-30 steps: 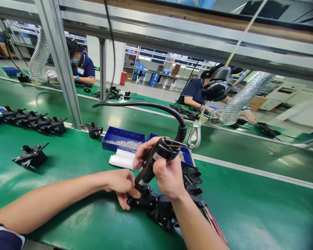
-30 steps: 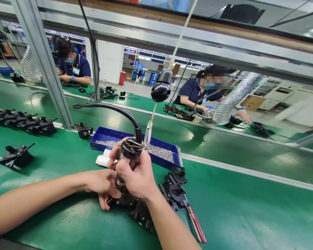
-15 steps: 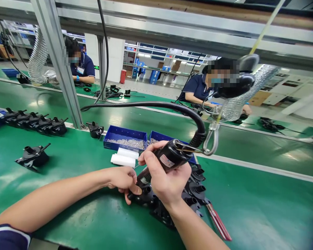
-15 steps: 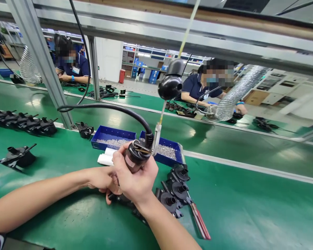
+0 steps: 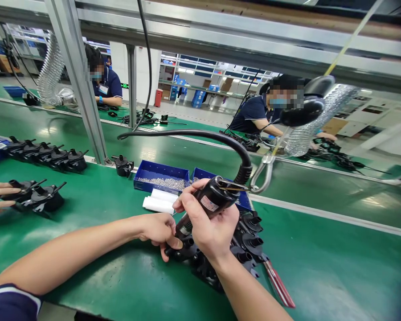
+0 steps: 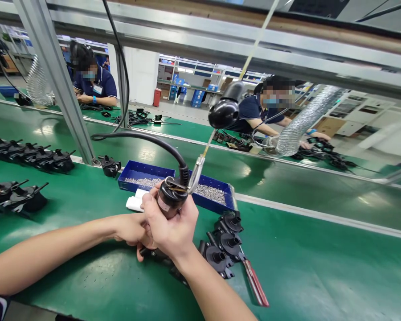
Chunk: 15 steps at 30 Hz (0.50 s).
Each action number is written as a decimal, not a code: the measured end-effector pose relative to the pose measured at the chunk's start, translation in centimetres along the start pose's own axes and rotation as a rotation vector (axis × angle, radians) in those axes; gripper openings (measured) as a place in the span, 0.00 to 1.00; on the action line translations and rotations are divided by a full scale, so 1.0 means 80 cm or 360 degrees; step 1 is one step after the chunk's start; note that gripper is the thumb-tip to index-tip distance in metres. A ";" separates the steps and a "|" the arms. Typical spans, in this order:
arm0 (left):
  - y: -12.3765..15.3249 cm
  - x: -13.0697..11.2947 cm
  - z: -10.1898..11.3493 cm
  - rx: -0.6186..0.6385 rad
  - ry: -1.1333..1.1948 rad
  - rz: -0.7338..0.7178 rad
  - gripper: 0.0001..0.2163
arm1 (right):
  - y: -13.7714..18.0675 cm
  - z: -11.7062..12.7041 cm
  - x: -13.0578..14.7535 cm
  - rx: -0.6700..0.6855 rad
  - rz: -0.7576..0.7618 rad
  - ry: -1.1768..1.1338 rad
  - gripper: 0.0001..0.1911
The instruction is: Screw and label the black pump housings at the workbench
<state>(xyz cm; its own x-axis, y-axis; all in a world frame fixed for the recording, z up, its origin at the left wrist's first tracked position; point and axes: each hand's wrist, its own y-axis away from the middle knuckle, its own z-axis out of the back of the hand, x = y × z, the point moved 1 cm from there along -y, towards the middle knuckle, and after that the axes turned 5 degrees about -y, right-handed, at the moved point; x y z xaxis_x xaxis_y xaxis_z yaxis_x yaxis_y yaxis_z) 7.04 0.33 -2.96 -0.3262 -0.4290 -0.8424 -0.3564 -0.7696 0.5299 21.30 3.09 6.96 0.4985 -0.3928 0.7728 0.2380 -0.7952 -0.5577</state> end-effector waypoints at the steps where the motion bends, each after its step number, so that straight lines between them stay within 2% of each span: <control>1: 0.001 -0.002 -0.001 0.0052 -0.0006 0.0028 0.18 | -0.001 0.000 0.000 0.0009 -0.0020 -0.0022 0.08; 3: 0.005 -0.007 -0.002 0.0116 0.0006 0.0108 0.15 | -0.005 0.003 -0.002 0.0034 -0.0064 -0.0080 0.09; 5: 0.012 -0.014 -0.003 0.0062 -0.0004 0.0131 0.16 | -0.008 0.006 -0.005 0.0104 -0.0123 -0.0148 0.09; 7: 0.020 -0.022 -0.003 -0.0023 -0.0134 0.0054 0.21 | -0.011 0.010 -0.006 0.0242 -0.0176 -0.0237 0.09; 9: 0.032 -0.029 -0.003 -0.0114 -0.0393 -0.0104 0.24 | -0.013 0.014 -0.003 0.0354 -0.0187 -0.0334 0.09; 12: 0.053 -0.041 0.001 -0.0347 -0.0849 -0.0275 0.25 | -0.016 0.022 0.010 0.0295 -0.0079 -0.0454 0.08; 15: 0.073 -0.055 0.014 -0.0471 -0.1201 -0.0199 0.24 | -0.020 0.029 0.022 0.0255 -0.0037 -0.0493 0.07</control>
<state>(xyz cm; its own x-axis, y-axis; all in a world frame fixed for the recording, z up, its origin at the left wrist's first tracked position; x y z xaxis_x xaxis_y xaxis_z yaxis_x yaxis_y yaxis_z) 5.43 -1.76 3.94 -0.8382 0.0209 -0.5449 -0.2178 -0.9289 0.2994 23.77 4.71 8.52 0.7148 -0.1972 0.6710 0.3677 -0.7102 -0.6004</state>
